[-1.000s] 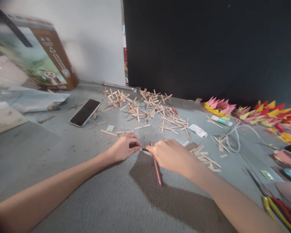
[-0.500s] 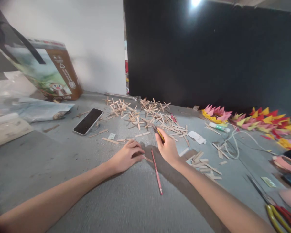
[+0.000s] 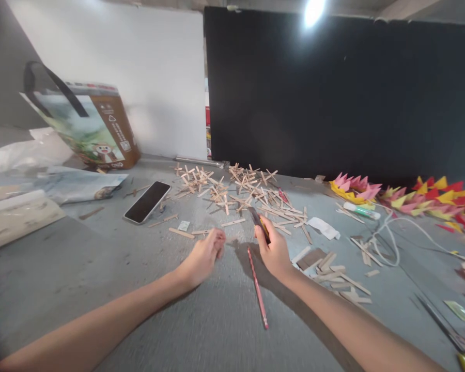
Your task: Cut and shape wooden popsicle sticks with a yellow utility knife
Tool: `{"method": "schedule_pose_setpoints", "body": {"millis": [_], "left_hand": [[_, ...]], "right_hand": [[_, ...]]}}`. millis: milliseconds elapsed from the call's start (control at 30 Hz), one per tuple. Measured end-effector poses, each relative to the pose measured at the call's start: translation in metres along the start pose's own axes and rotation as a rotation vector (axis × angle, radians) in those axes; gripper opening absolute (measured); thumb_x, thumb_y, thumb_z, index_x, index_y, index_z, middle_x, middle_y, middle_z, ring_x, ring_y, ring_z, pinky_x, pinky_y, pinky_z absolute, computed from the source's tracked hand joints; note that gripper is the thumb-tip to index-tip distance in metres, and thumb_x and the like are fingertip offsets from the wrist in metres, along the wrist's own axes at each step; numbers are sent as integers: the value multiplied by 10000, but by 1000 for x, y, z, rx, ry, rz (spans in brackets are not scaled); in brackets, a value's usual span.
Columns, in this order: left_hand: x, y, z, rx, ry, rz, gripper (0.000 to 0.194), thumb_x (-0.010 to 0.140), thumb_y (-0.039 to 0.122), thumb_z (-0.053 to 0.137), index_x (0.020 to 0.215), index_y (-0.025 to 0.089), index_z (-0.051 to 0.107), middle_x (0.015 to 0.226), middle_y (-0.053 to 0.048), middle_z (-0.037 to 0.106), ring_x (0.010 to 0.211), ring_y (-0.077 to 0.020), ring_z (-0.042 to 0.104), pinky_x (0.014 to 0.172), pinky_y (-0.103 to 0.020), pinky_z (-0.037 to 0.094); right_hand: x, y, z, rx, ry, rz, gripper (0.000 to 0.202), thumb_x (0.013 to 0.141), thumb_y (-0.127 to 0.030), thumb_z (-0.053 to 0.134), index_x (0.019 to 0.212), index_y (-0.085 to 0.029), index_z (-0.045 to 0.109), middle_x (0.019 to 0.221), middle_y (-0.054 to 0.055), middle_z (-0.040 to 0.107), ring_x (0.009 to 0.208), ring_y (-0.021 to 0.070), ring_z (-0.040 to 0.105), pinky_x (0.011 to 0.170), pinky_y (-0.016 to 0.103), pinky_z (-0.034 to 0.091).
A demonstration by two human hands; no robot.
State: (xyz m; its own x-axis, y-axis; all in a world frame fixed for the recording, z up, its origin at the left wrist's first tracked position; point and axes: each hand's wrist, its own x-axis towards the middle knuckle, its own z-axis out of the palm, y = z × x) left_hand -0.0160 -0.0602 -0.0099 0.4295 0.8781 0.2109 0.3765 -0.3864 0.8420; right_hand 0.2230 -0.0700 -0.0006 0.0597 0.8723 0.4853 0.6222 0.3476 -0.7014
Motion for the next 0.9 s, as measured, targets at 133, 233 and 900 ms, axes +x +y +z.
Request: {"method": "schedule_pose_setpoints", "body": {"millis": [133,233,900], "left_hand": [[8,-5,-3,-205,196,-5,283,1085,402,280,1149,196,463,674,64,436,553,-118,417,575,-251,343],[10,-6,-3,-359,190,10,258,1085,412,314,1170,204,441,729,52,505,566,-106,482,601,-256,401],[2,13,1,-571,128,-51,269,1046,475,465,1051,228,358,846,-27,715,698,-172,745,704,-344,629]], "right_hand": [[-4,-6,-4,56,-72,-41,497,1061,-422,457,1495,-182,469,1051,95,708,871,210,671,840,357,552],[-8,-19,-8,93,-165,-49,564,1049,-393,488,1565,-194,375,1004,73,708,777,185,665,759,320,566],[-28,-63,-9,88,-426,-119,556,1014,-259,530,1567,-265,482,1391,78,696,1158,223,732,1003,361,599]]}}
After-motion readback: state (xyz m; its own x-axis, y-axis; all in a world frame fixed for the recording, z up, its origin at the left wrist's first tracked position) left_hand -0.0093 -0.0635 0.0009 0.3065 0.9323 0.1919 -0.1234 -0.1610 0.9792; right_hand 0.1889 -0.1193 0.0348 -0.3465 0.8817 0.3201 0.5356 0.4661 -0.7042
